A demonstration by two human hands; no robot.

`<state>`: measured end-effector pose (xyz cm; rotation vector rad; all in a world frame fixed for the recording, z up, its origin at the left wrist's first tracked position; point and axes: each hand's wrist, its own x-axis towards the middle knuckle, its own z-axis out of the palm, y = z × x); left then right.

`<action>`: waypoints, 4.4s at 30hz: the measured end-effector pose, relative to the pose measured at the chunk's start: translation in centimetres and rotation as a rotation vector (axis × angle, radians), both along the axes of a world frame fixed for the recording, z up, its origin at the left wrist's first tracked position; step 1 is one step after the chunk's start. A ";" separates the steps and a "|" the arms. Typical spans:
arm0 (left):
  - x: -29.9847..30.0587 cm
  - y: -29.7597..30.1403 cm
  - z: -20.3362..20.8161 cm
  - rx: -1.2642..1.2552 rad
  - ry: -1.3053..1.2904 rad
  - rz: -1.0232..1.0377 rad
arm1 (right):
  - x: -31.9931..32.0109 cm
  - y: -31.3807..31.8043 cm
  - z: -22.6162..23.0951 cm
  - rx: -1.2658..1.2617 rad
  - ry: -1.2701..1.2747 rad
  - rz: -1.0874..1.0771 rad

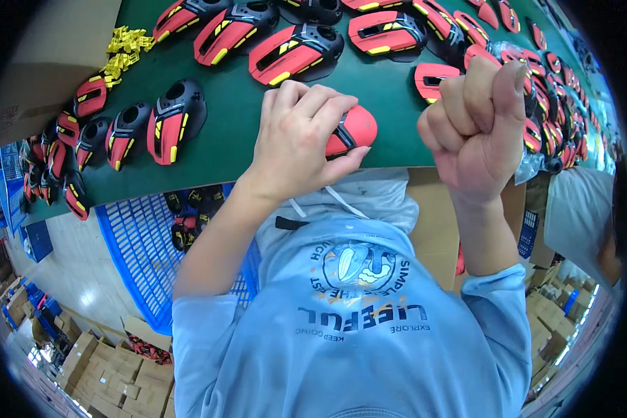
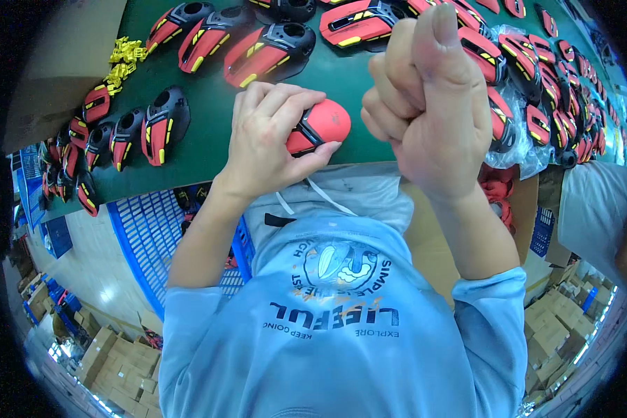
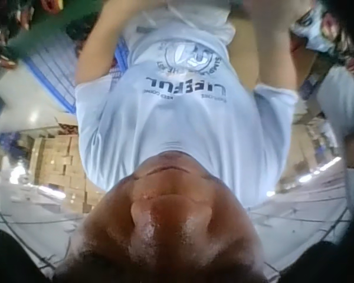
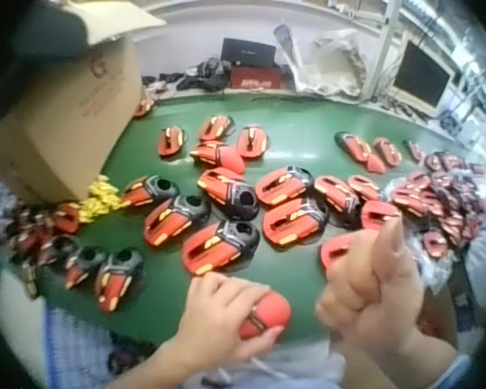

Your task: The person assembles small red and black plastic housings by hand, taking component parts from a storage bin and fitting them together.

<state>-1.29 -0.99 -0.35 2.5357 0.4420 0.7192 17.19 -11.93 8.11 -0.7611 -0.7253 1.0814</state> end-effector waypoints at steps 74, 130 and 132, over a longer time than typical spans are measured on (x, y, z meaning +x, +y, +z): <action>-9.9 -10.1 0.7 -1.250 0.312 -0.076 | -4.2 -3.1 -7.3 0.100 -1.244 0.983; -11.8 -11.0 -4.8 -1.125 0.100 0.032 | -8.8 -8.0 -16.2 0.110 -0.838 0.206; -11.7 -11.0 -5.3 -1.032 0.097 0.005 | -8.8 -7.7 -16.5 0.106 -0.841 0.263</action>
